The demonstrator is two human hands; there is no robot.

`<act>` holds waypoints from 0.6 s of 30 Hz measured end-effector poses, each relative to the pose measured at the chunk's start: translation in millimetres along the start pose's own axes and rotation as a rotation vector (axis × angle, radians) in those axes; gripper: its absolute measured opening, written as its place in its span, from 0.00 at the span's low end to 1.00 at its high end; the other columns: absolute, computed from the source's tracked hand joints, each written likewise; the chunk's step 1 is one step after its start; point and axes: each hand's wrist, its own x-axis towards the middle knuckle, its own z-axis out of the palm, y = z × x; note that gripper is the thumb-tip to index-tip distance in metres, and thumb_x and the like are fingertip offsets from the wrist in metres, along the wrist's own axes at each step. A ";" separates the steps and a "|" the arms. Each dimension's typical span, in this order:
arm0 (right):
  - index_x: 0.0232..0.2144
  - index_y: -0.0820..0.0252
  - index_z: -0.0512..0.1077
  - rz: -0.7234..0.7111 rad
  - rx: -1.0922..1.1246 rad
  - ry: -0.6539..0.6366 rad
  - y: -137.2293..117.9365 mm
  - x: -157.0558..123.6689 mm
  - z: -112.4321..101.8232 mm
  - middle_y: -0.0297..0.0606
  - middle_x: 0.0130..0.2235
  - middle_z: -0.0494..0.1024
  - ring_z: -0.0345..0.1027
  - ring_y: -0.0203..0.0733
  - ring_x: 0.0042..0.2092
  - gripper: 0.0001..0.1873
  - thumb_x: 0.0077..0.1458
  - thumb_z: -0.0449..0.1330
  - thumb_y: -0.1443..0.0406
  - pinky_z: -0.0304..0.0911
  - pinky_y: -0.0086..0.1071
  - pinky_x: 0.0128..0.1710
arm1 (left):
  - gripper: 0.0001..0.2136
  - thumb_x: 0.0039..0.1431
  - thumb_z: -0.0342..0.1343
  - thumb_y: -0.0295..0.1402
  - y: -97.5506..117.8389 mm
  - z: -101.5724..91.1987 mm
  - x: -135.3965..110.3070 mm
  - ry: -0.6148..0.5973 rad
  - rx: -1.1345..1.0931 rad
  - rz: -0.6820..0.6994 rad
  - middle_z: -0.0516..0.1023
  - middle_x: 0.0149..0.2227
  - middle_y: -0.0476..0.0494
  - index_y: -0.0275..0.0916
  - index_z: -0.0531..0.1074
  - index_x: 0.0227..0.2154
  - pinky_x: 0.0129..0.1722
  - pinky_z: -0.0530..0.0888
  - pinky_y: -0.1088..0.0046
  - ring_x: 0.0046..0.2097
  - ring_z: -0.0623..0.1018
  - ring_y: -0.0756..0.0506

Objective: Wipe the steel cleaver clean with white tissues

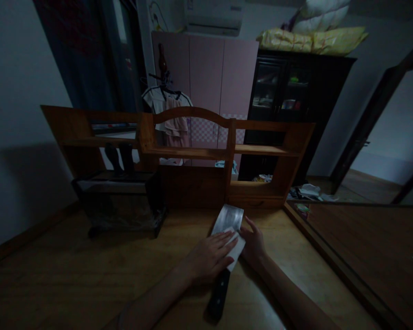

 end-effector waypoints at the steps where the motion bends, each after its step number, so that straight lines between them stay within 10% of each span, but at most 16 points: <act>1: 0.34 0.64 0.76 0.019 -0.001 -0.010 0.3 0.3 -0.1 0.45 0.32 0.81 0.75 0.47 0.34 0.15 0.57 0.58 0.57 0.68 0.41 0.43 | 0.25 0.70 0.38 0.41 -0.4 0.2 0.0 -0.004 -0.003 -0.010 0.54 0.66 0.40 0.38 0.50 0.66 0.65 0.58 0.59 0.67 0.53 0.43; 9: 0.39 0.65 0.76 0.127 0.003 -0.046 -3.0 -5.4 9.9 0.45 0.37 0.81 0.74 0.48 0.40 0.18 0.59 0.54 0.56 0.66 0.39 0.46 | 0.25 0.70 0.36 0.43 -18.6 11.1 -8.2 0.084 -0.008 -0.352 0.48 0.68 0.44 0.43 0.45 0.67 0.66 0.55 0.59 0.68 0.49 0.45; 18: 0.35 0.60 0.76 0.081 -0.004 0.094 -0.5 -3.7 7.6 0.38 0.34 0.81 0.75 0.44 0.38 0.11 0.57 0.57 0.60 0.67 0.38 0.45 | 0.26 0.70 0.37 0.43 -2.0 1.6 -0.5 -0.049 -0.112 -0.123 0.44 0.69 0.48 0.45 0.44 0.67 0.67 0.51 0.62 0.69 0.45 0.45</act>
